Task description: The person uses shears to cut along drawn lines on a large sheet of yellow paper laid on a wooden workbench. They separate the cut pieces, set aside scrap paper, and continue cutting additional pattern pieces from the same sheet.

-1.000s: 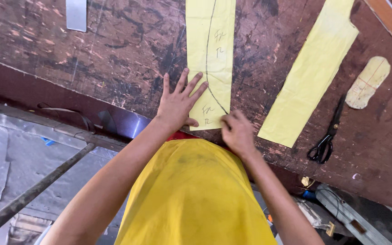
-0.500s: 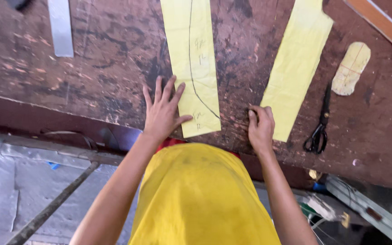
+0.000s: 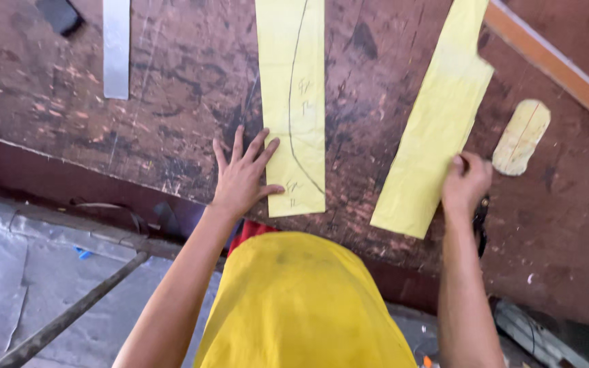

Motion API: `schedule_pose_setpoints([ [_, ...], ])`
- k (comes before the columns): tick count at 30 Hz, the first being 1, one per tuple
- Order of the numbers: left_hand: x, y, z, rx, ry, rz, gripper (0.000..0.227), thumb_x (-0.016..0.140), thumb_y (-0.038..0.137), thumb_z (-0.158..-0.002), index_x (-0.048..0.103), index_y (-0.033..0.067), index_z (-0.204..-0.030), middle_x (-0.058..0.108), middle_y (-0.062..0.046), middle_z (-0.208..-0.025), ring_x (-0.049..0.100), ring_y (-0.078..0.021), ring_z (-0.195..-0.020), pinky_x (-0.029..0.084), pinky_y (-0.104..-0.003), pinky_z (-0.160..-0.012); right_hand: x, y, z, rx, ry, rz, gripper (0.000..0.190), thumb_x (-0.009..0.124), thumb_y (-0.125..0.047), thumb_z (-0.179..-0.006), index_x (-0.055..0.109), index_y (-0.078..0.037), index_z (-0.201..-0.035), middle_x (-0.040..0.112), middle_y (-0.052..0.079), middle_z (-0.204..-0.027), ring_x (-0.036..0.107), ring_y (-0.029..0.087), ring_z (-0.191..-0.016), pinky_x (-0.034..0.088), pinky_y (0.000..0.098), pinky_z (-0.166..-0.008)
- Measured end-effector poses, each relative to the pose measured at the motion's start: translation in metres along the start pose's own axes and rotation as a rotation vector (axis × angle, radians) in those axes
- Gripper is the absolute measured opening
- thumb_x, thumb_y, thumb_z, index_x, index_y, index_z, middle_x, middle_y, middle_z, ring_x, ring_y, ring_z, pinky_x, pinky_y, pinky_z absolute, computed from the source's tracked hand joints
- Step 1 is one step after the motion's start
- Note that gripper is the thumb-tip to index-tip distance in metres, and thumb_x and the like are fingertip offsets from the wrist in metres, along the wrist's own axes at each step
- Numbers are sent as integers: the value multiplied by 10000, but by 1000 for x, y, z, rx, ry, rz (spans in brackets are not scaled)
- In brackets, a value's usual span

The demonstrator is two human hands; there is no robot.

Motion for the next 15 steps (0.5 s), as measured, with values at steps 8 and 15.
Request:
schedule_pose_setpoints([
  [8, 16, 31, 12, -234, 170, -97, 707, 768, 415, -866, 518, 211, -1495, 391, -71, -1592, 321, -335, -1489, 225, -650, -1209, -46, 48, 4, -30, -36, 41, 170, 753, -100, -1043, 740, 46, -1129, 710, 236, -992, 680, 361, -941, 526, 449, -858],
  [15, 30, 63, 28, -399, 96, 90, 884, 873, 349, -717, 488, 145, -1485, 463, -82, -1475, 457, -328, -1271, 430, -542, -997, -61, 133, 115, 392, -278, 531, 748, 872, -262, -803, 569, -28, -1446, 425, 365, -1318, 508, 544, -1209, 404, 612, -1071],
])
Point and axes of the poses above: each hand's wrist, its own z-axis away from the middle knuckle, its own x-axis out of the palm, y = z × x, the point moved 6 cm from there along -z, towards the middle knuckle
